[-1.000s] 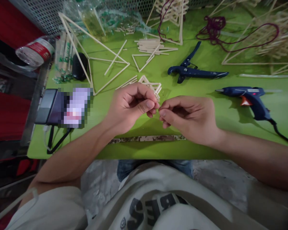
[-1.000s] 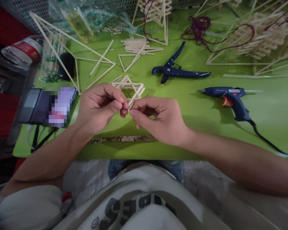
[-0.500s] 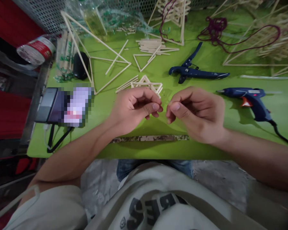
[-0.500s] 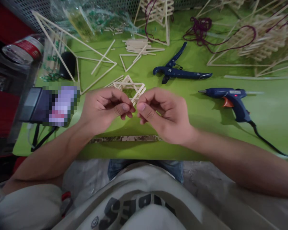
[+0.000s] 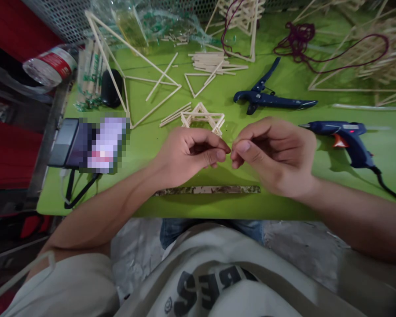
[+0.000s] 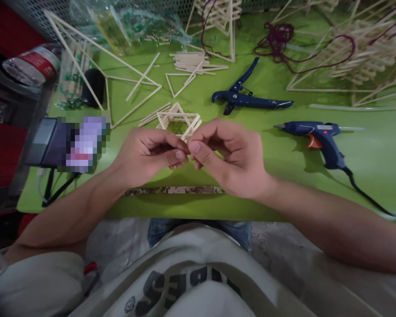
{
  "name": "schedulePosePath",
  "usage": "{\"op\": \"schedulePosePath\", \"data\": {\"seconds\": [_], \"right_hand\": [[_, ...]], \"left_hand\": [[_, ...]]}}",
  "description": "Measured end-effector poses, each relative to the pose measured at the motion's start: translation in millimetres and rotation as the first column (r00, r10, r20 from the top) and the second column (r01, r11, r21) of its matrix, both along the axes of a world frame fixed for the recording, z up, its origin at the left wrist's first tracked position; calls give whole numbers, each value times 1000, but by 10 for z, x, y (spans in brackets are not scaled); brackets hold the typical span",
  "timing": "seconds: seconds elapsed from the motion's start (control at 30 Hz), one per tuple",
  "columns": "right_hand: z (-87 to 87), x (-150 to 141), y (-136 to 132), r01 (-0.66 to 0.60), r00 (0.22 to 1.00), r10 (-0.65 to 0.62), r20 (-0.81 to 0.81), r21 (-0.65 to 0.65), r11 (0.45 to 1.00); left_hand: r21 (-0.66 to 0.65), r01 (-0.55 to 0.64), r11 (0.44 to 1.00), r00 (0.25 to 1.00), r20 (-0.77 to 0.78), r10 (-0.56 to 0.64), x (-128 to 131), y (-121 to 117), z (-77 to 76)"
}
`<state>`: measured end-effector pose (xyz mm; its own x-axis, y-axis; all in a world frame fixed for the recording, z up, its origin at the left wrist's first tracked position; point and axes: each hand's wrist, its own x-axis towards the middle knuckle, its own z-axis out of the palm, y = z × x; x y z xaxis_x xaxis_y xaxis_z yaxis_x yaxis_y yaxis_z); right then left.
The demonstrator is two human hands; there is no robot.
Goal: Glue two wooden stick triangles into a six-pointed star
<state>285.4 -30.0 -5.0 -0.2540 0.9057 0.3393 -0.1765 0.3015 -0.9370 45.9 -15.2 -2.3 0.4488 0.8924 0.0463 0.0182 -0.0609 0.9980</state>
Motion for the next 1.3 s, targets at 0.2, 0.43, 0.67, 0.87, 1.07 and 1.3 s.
{"op": "schedulePosePath", "data": {"seconds": [0.2,0.43,0.67,0.87,1.07,1.3], "right_hand": [[25,-17,23,97,995,-95,-34,45,994],[32,8,94,105,991,-103,-86,19,994],[-16,1,74,22,997,-19,-75,48,999],[-53,-3,31,-24,999,23,34,36,999],[-69,-37,47,-42,998,40,41,66,997],[-92,-20,58,-15,999,13,41,59,998]], "left_hand": [[-92,-8,996,994,105,18,-53,43,-7],[-57,-45,997,991,120,51,-77,55,-25],[148,-79,986,997,35,75,6,-71,-52],[477,-153,866,980,-39,194,87,-207,-74],[574,-175,800,918,-197,343,102,-239,-56],[628,-202,751,908,-167,384,85,-218,-39]]}}
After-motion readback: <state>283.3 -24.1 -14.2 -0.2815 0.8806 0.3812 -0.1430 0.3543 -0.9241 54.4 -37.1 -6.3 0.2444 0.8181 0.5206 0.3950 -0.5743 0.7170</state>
